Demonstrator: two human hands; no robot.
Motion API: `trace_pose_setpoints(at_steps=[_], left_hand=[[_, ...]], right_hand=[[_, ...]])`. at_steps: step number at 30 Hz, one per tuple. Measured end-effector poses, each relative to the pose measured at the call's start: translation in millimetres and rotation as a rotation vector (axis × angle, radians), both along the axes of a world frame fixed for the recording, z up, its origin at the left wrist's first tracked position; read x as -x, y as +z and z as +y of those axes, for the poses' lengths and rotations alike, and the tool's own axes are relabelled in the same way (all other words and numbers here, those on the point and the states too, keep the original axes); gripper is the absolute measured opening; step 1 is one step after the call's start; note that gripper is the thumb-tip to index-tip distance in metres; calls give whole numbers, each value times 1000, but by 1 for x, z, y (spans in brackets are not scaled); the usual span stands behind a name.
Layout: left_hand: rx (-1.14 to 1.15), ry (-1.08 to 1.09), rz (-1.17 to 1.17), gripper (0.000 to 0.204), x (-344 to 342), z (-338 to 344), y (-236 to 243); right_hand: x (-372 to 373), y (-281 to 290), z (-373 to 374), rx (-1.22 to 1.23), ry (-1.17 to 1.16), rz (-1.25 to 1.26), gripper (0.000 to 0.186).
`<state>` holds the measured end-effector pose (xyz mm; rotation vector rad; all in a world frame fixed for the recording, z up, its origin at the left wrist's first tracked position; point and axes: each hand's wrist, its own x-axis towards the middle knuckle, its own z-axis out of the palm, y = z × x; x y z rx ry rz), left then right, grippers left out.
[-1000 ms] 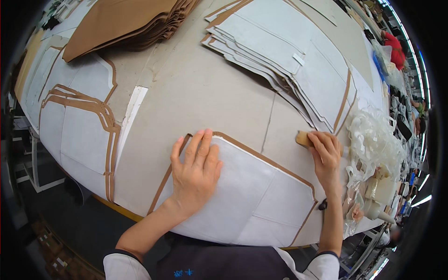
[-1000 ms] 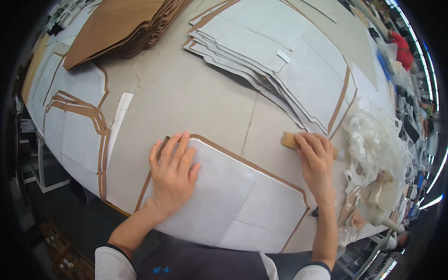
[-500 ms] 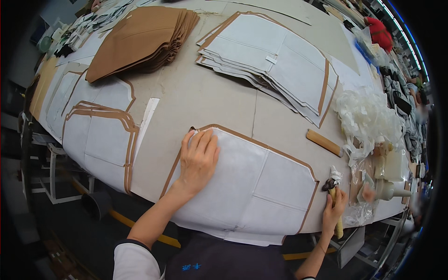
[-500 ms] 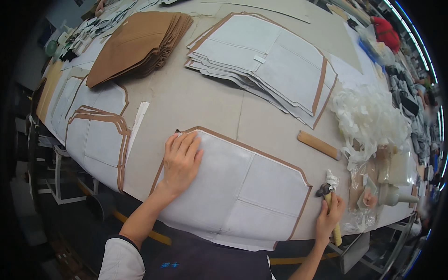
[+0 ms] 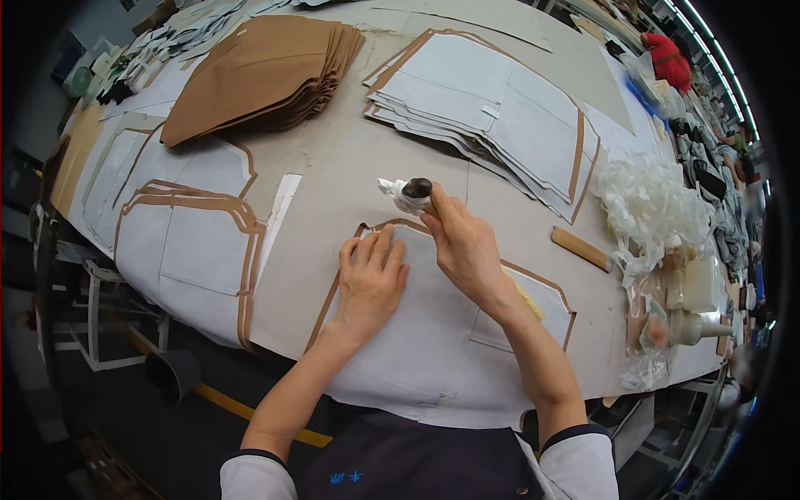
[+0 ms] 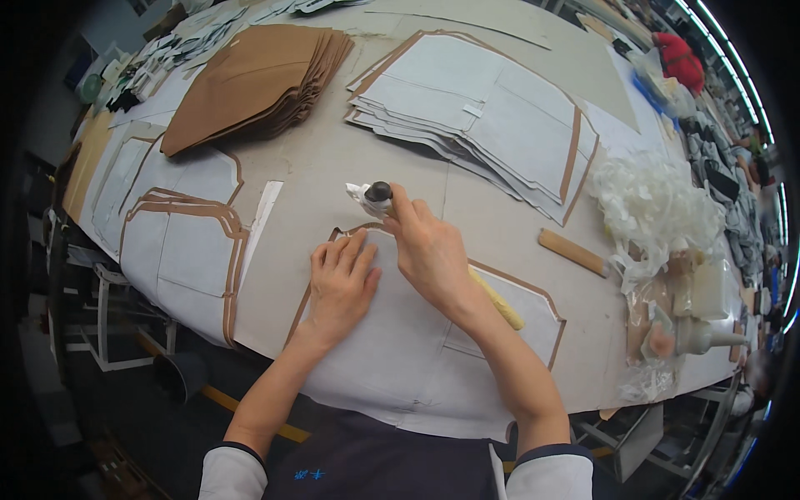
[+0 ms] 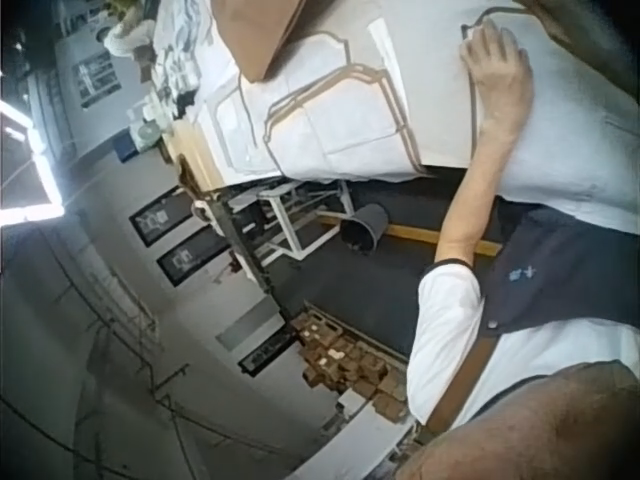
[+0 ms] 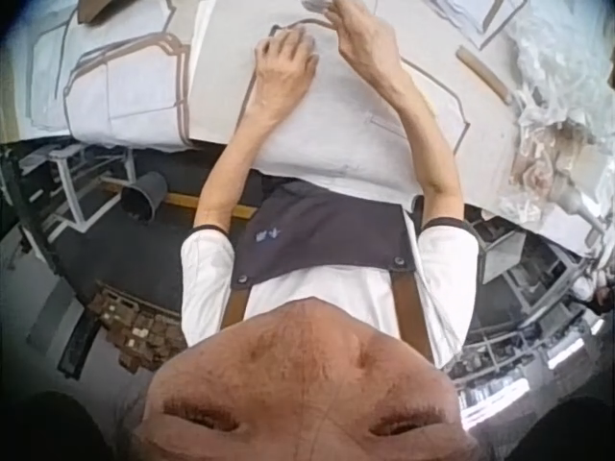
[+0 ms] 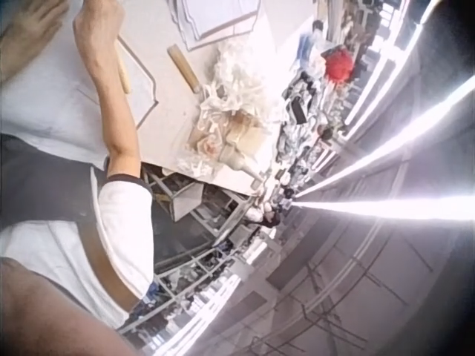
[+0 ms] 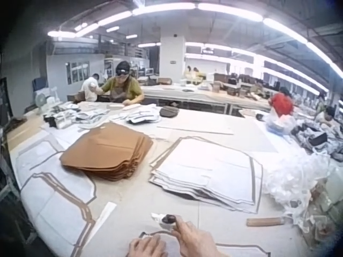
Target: The recorder is folding and pressing the edges of leather pieces, using a small wooden tool and a hammer to secure the folds.
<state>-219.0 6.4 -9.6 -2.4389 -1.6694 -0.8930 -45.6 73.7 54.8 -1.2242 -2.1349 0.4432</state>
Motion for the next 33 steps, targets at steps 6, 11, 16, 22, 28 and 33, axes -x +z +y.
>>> trace_pose_setpoints(at_steps=[6,11,16,22,28,33], left_hand=[[26,16,-4,44,0,-2,3],[24,25,-4,44,0,-1,2],[18,30,-3,40,-1,-2,7],[-20,29,-34,37,0,0,6],[9,21,-45,38,0,-2,5],[25,40,-42,39,-1,-3,5]], right_hand=[[7,-17,1,-4,35,-158,45],[9,-10,2,97,62,-239,43],[18,-6,2,-21,24,-100,42],[20,-13,3,79,83,-268,46],[19,-13,6,107,86,-295,43],[15,-19,-3,93,29,-173,42]])
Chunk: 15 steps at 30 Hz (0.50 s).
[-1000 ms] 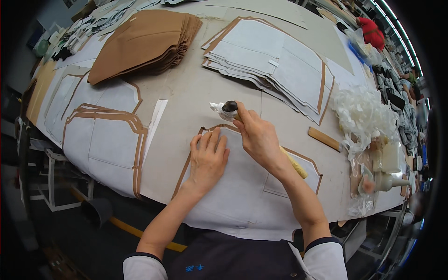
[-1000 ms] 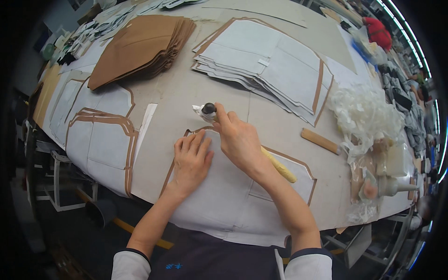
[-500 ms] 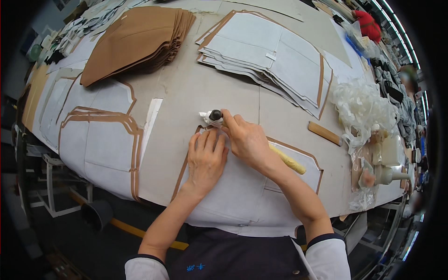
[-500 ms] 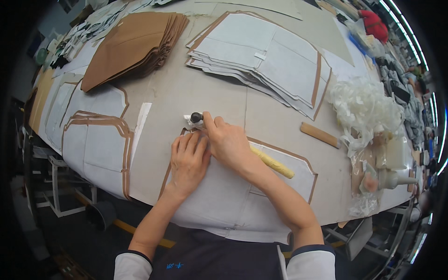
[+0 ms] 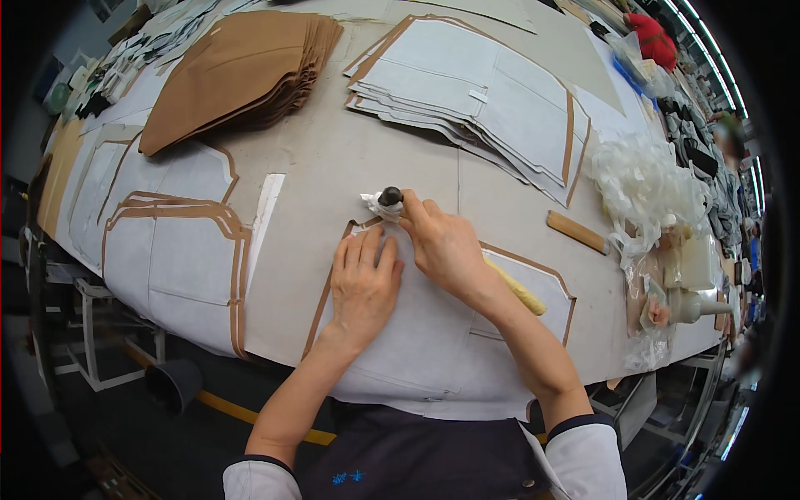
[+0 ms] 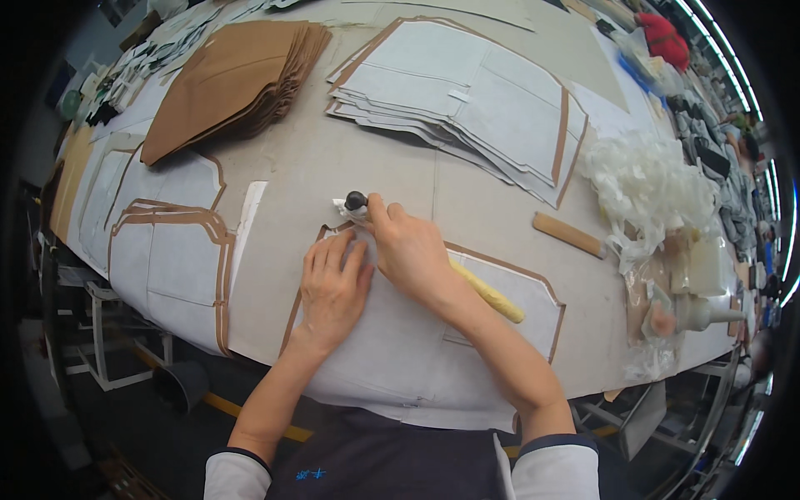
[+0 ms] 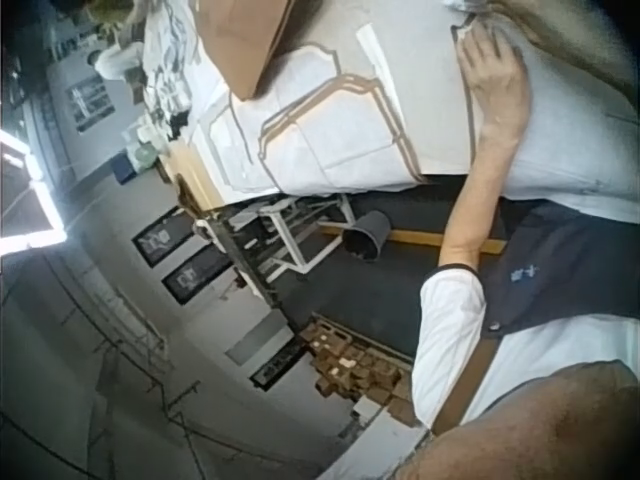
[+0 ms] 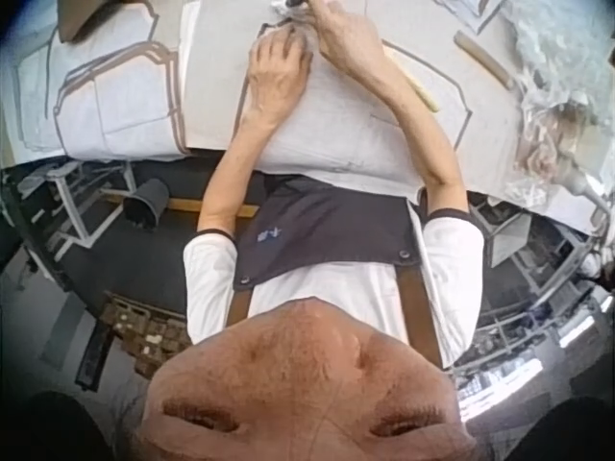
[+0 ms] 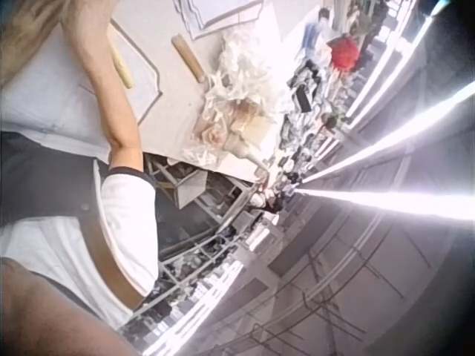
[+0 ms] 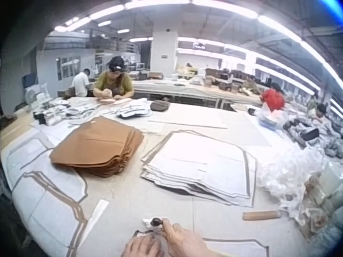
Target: The recorder is folding and pressing the edges of leather pieces, using a small wooden tool and a hammer to secure the folds.
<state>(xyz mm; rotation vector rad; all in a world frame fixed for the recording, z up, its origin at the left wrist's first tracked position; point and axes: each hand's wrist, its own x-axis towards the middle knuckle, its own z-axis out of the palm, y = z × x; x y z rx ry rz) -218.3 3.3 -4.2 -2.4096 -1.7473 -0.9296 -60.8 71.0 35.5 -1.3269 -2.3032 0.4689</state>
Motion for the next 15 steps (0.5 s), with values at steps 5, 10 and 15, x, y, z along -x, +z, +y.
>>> trace_pose_setpoints(at_steps=[5,10,15], left_hand=[[-6,-16,26,40,-4,-1,3],[39,-19,79,42,1,-3,-1],[68,-35,129,39,2,-4,5]], right_hand=[[0,-3,-2,-92,-12,6,43],[-29,13,-22,33,43,-62,41],[-126,20,-86,2,-314,118,39]])
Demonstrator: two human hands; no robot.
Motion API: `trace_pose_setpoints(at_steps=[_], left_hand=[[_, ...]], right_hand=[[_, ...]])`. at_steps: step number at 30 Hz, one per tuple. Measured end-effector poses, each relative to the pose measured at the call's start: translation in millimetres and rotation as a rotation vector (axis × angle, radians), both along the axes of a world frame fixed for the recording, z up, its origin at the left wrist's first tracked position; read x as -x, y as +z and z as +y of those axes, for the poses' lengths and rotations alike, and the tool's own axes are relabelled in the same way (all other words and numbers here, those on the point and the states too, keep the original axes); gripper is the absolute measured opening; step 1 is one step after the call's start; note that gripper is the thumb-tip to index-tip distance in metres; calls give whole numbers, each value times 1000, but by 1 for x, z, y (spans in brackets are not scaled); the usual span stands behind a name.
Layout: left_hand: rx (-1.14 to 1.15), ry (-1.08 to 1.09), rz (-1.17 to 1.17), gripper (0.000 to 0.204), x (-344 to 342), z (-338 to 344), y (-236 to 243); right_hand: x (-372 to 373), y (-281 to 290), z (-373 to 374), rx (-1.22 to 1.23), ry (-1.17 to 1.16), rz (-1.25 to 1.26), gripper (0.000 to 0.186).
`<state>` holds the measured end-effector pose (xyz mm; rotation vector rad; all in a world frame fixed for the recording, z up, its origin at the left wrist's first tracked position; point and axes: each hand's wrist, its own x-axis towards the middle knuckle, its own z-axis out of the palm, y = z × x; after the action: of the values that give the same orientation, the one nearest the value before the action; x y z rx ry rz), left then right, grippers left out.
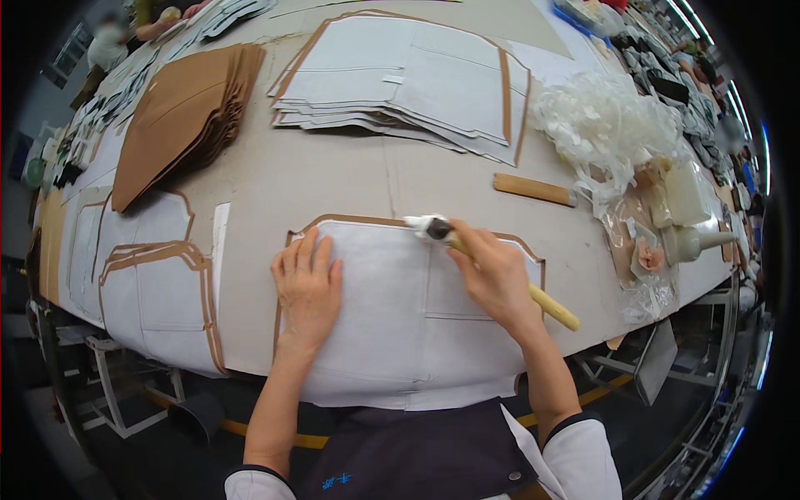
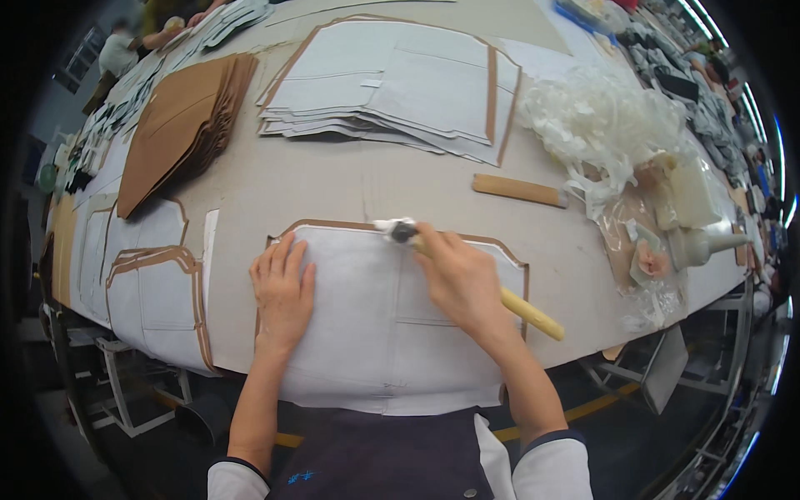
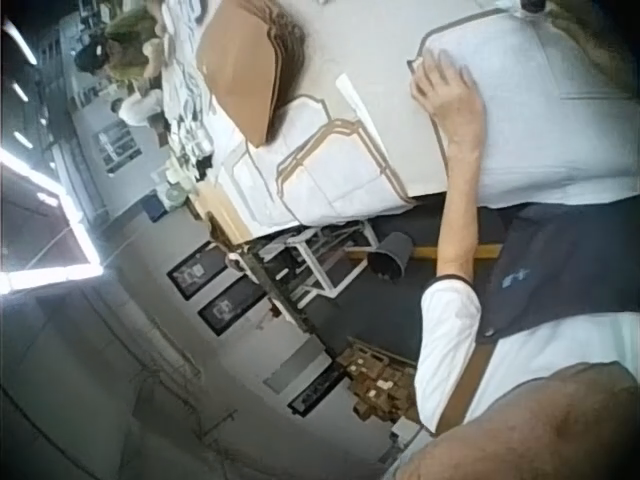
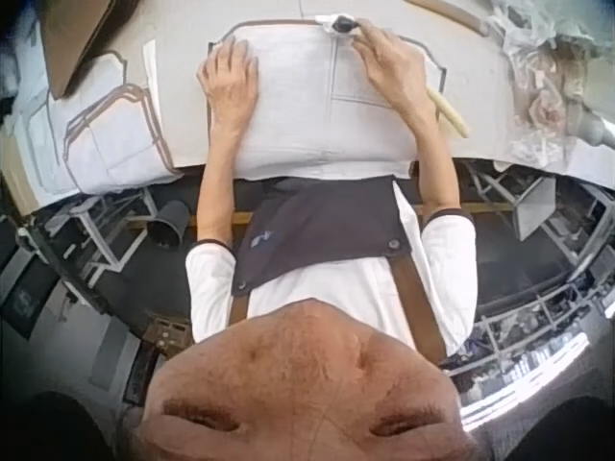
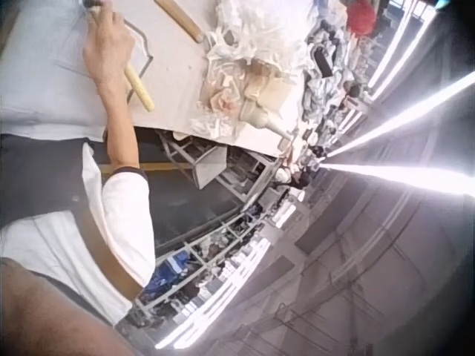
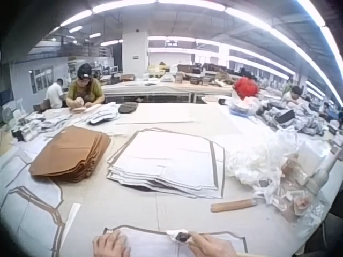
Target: The recorder is folding and pressing the edges of leather pieces, using a small wooden tool and a hammer to secure the folds.
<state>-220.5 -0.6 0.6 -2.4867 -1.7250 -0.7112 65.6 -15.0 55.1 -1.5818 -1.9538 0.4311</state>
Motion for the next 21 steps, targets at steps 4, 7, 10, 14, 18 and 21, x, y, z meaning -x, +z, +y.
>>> trace_pose_setpoints(at_steps=[4,7,10,14,18,21], left_hand=[[-1,-21,60,40,3,-3,9],[34,-37,90,40,0,-1,14],[62,-47,100,38,-13,2,22],[81,-171,10,36,-46,4,19],[109,-354,-143,37,-101,1,21],[114,-514,-213,37,-151,3,17]], right_hand=[[-89,-12,-63,-78,-468,-116,41],[-150,-25,-102,-52,-687,-256,41],[-177,-35,-125,-90,-737,-306,40],[-176,-48,-127,-98,-748,-372,37],[-172,-54,-120,-172,-750,-393,34],[-172,-54,-121,-198,-745,-388,34]])
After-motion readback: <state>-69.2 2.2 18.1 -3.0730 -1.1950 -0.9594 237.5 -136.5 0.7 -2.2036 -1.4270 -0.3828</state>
